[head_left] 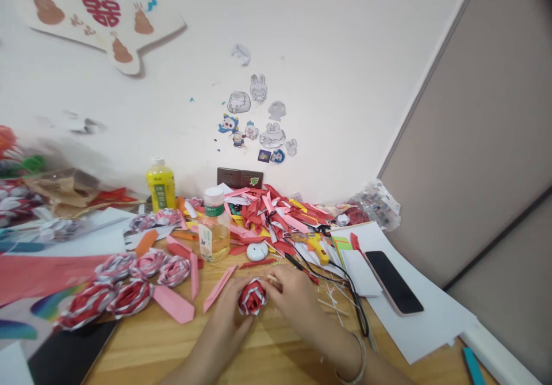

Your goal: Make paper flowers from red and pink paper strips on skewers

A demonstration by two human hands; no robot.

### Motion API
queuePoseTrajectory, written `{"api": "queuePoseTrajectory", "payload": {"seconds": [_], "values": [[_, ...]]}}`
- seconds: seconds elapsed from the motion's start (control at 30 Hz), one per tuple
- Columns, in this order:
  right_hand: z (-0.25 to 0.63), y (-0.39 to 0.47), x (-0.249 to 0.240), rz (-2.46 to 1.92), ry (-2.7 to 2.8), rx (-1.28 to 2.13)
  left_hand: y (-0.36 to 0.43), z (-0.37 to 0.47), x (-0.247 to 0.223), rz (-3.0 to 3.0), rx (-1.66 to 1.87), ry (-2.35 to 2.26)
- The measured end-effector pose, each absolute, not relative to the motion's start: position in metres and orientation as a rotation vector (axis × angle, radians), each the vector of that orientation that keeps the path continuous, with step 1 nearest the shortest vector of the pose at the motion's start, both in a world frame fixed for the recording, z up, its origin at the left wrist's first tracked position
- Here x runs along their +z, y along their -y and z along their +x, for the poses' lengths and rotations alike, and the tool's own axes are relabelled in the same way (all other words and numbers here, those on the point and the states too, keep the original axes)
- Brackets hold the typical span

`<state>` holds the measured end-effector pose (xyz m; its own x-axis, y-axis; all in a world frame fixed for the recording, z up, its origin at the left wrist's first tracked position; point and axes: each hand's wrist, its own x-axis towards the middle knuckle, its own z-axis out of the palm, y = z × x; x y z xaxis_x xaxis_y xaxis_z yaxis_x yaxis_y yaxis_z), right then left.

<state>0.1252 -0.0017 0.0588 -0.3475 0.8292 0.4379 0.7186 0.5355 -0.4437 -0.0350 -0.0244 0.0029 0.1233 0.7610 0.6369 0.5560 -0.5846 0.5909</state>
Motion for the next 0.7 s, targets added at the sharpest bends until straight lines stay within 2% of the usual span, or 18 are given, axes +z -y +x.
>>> {"api": "queuePoseTrajectory", "payload": {"seconds": [0.4,0.6,0.7], "values": [[0.124,0.0,0.048,-1.047,2.233,0.149,0.026,-0.033,0.007,2.116,1.437,-1.301],[0.124,0.001,0.056,-1.262,2.182,0.153,0.024,-0.034,0.002,2.053,1.396,-1.34],[0.123,0.002,0.056,-1.235,2.221,0.162,0.026,-0.033,0.003,2.034,1.395,-1.325]]}}
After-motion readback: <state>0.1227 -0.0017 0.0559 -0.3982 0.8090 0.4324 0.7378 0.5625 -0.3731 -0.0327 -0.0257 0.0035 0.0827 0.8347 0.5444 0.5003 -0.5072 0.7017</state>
